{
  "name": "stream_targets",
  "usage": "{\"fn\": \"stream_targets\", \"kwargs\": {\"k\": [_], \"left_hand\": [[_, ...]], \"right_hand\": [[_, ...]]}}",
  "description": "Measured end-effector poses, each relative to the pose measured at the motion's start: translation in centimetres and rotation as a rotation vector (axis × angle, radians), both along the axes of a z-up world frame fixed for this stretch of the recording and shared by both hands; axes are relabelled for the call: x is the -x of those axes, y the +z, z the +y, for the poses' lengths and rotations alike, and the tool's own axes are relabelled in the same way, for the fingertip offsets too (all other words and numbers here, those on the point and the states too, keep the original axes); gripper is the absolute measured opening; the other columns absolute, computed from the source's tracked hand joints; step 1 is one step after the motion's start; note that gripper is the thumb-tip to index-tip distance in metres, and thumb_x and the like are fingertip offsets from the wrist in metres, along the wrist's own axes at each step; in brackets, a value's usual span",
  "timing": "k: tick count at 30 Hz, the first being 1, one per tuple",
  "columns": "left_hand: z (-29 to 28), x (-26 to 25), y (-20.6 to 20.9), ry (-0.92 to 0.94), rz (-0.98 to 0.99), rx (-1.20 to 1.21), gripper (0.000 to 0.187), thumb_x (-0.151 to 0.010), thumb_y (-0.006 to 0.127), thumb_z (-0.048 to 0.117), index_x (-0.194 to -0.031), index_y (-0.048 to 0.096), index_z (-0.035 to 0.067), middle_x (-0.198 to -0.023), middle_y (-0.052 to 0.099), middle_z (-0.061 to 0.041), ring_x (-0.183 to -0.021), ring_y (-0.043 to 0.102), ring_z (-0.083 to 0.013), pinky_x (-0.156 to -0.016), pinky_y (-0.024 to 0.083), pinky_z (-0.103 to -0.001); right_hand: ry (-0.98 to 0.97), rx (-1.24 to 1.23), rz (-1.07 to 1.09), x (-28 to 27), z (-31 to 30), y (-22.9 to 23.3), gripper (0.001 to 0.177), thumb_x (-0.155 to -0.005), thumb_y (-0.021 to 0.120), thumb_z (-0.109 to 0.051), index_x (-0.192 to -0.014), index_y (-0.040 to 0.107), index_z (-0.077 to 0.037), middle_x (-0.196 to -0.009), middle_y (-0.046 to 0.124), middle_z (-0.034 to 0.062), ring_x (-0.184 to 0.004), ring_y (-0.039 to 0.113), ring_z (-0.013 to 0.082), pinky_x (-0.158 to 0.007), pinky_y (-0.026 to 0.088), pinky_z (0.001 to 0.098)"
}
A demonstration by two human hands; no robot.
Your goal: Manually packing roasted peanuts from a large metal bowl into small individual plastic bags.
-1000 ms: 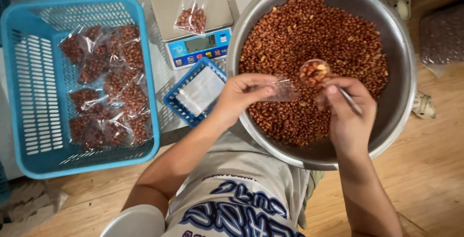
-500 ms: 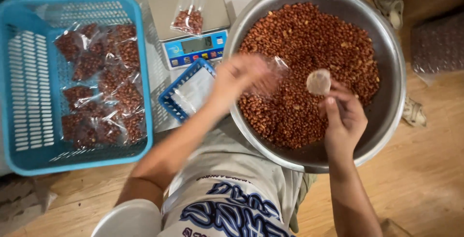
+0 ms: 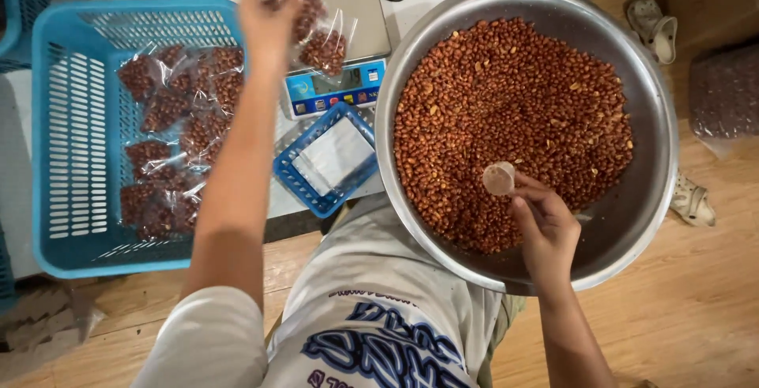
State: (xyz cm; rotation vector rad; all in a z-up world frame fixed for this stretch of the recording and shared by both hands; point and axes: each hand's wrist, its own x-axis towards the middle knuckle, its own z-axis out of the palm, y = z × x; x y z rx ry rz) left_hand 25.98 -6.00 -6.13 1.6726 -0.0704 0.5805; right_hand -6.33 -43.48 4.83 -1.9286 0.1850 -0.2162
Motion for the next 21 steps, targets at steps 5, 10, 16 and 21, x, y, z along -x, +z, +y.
{"fn": "stream_targets", "kwargs": {"k": [5, 10, 16, 21], "left_hand": [[10.8, 9.5, 4.4, 0.051, -0.251, -0.545, 0.037, -0.084, 0.075, -0.017, -0.117, 0.070, -0.003, -0.108, 0.068, -0.015, -0.091, 0.059, -0.0277, -0.081, 0.051, -0.038], [14.3, 23.5, 3.0, 0.282, -0.070, -0.993, 0.012, -0.093, 0.072, -0.018, -0.100, 0.067, -0.009, -0.098, 0.066, -0.023, -0.082, 0.058, -0.0381, -0.078, 0.049, -0.047], [11.4, 26.5, 2.5, 0.219, 0.335, -1.188, 0.022, -0.088, 0.085, 0.008, -0.108, 0.080, 0.014, -0.095, 0.066, -0.014, -0.069, 0.063, -0.0279, -0.064, 0.052, -0.041], [-0.1, 22.7, 5.3, -0.165, 0.479, -0.516, 0.012, -0.093, 0.074, 0.009, -0.104, 0.077, 0.003, -0.104, 0.073, -0.014, -0.075, 0.065, -0.0219, -0.063, 0.052, -0.032]], "right_hand": [[-0.001, 0.071, 0.020, 0.4, -0.8, -1.0, 0.009, -0.096, 0.062, 0.007, -0.105, 0.064, 0.010, -0.136, 0.067, 0.0193, -0.095, 0.064, 0.0192, -0.077, 0.055, 0.0260], [0.006, 0.138, 0.063, 0.9, -3.2, -2.0, 0.012, -0.096, 0.063, 0.004, -0.107, 0.064, 0.008, -0.134, 0.068, 0.0179, -0.097, 0.068, 0.0208, -0.077, 0.056, 0.0275], [-0.074, 0.876, -0.189, -1.5, -12.2, -3.1, 0.015, -0.096, 0.071, 0.008, -0.110, 0.072, 0.004, -0.097, 0.071, 0.0161, -0.079, 0.063, 0.0272, -0.070, 0.052, 0.0369], [-0.363, 0.813, 0.309, -3.9, -15.6, -5.0, 0.035, -0.108, 0.042, -0.013, -0.111, 0.077, -0.008, -0.108, 0.072, 0.0191, -0.087, 0.066, 0.0377, -0.082, 0.052, 0.0487]]}}
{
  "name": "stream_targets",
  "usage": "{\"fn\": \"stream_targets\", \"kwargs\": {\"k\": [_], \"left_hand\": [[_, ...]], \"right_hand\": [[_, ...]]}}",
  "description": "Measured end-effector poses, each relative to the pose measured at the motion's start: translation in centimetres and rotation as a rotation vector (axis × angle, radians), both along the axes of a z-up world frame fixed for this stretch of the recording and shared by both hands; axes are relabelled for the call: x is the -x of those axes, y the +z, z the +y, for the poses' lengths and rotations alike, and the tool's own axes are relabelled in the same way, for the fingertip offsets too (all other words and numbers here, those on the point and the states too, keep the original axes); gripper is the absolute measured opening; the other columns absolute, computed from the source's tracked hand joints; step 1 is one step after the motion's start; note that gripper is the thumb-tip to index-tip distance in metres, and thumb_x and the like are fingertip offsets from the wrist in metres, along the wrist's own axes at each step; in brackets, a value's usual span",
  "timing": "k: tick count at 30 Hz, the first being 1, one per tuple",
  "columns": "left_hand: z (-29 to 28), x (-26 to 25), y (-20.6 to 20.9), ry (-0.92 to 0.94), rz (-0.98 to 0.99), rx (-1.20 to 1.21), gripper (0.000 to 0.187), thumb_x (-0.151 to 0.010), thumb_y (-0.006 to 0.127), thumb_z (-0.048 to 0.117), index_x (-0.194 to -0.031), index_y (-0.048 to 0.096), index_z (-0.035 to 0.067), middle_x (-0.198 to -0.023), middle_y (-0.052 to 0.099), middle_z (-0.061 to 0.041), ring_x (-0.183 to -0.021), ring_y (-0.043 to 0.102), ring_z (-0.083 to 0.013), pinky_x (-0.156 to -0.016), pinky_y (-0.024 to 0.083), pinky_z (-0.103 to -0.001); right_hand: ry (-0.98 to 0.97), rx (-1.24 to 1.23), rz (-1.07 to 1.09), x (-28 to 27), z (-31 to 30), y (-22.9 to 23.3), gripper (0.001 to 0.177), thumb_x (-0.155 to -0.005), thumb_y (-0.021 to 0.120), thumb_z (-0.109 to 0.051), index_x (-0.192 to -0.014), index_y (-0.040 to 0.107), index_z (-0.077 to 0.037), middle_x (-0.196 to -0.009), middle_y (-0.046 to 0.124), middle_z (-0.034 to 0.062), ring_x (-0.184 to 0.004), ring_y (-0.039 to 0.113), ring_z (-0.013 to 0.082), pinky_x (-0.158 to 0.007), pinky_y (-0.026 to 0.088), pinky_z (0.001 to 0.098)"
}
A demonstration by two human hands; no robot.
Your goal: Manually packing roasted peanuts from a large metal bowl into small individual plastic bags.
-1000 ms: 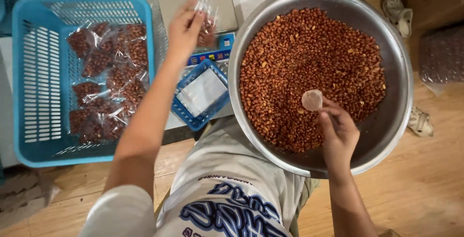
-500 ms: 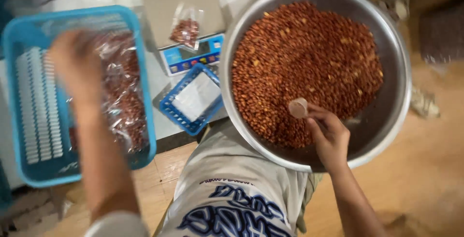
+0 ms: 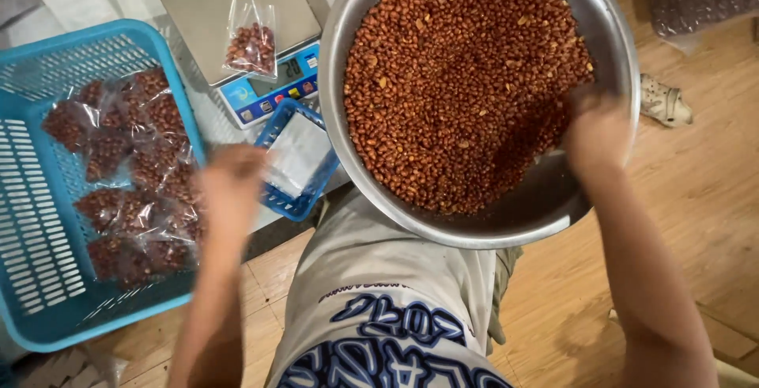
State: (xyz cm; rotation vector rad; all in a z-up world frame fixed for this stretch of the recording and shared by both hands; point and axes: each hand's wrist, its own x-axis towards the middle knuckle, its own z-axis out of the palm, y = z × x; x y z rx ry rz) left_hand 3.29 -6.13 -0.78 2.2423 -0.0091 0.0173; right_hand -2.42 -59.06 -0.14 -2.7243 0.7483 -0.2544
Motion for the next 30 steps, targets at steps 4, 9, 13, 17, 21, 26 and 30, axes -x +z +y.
{"fn": "stream_targets", "kwargs": {"k": [4, 9, 13, 17, 21, 26, 30], "left_hand": [[-6.0, -1.3, -4.0, -0.391, -0.023, -0.305, 0.025, -0.082, 0.079, 0.014, -0.106, 0.078, 0.008, -0.093, 0.072, -0.015, -0.098, 0.070, -0.0377, -0.091, 0.055, -0.043], [-5.8, -1.0, -6.7, -0.396, -0.274, -0.051, 0.017, -0.081, 0.074, 0.000, -0.092, 0.076, 0.013, -0.083, 0.067, -0.008, -0.097, 0.068, -0.0359, -0.092, 0.055, -0.043], [-5.7, -1.2, -6.9, -0.134, -0.108, 0.161, 0.002, -0.095, 0.072, 0.010, -0.097, 0.072, 0.011, -0.090, 0.075, -0.009, -0.092, 0.074, -0.0322, -0.087, 0.056, -0.043], [-6.7, -2.2, -4.6, 0.144, 0.125, 0.999, 0.013, -0.099, 0.071, 0.016, -0.101, 0.073, 0.003, -0.089, 0.077, -0.009, -0.085, 0.076, -0.0166, -0.088, 0.062, -0.031], [-11.5, -0.6, 2.7, -0.155, 0.174, 1.138, 0.013, -0.084, 0.081, 0.008, -0.092, 0.077, -0.002, -0.081, 0.077, -0.017, -0.077, 0.077, -0.0215, -0.081, 0.062, -0.032], [-14.9, -0.2, 1.2, -0.449, 0.199, 1.029, 0.038, -0.081, 0.087, 0.009, -0.117, 0.075, 0.005, -0.102, 0.079, -0.017, -0.094, 0.078, -0.0245, -0.089, 0.061, -0.037], [-16.8, 0.0, 0.8, -0.528, 0.260, 1.136, 0.047, -0.080, 0.089, 0.004, -0.124, 0.072, 0.002, -0.113, 0.076, -0.019, -0.103, 0.075, -0.0278, -0.094, 0.061, -0.040]], "right_hand": [[0.306, 0.750, 0.334, 3.5, 1.6, -5.6, 0.024, -0.089, 0.061, -0.019, -0.103, 0.077, -0.007, -0.088, 0.070, 0.0129, -0.082, 0.069, 0.0342, -0.065, 0.055, 0.0409], [0.333, -0.176, 0.420, 6.8, 9.1, -2.8, 0.023, -0.088, 0.064, -0.023, -0.104, 0.077, -0.013, -0.092, 0.079, 0.0160, -0.094, 0.073, 0.0438, -0.080, 0.057, 0.0557], [0.308, -0.573, 0.287, 6.0, 14.7, -0.8, 0.019, -0.088, 0.075, -0.023, -0.106, 0.080, -0.017, -0.097, 0.080, 0.0093, -0.098, 0.076, 0.0321, -0.084, 0.057, 0.0421], [0.026, -1.270, 0.150, 4.2, 16.7, 0.3, 0.016, -0.092, 0.071, -0.007, -0.105, 0.073, 0.002, -0.082, 0.072, 0.0122, -0.070, 0.070, 0.0228, -0.062, 0.054, 0.0309], [0.013, -1.456, -0.040, 2.9, 16.7, 1.3, 0.021, -0.093, 0.070, -0.009, -0.108, 0.070, 0.006, -0.083, 0.068, 0.0126, -0.069, 0.068, 0.0236, -0.059, 0.054, 0.0315], [0.285, -0.964, -0.437, 2.8, 17.4, 7.4, 0.013, -0.099, 0.066, 0.001, -0.108, 0.068, 0.009, -0.105, 0.068, 0.0214, -0.102, 0.068, 0.0294, -0.077, 0.055, 0.0346], [0.683, 0.042, -0.537, 3.1, 15.4, 6.8, 0.006, -0.101, 0.071, -0.004, -0.105, 0.074, -0.001, -0.129, 0.072, 0.0155, -0.101, 0.069, 0.0308, -0.081, 0.055, 0.0393]]}}
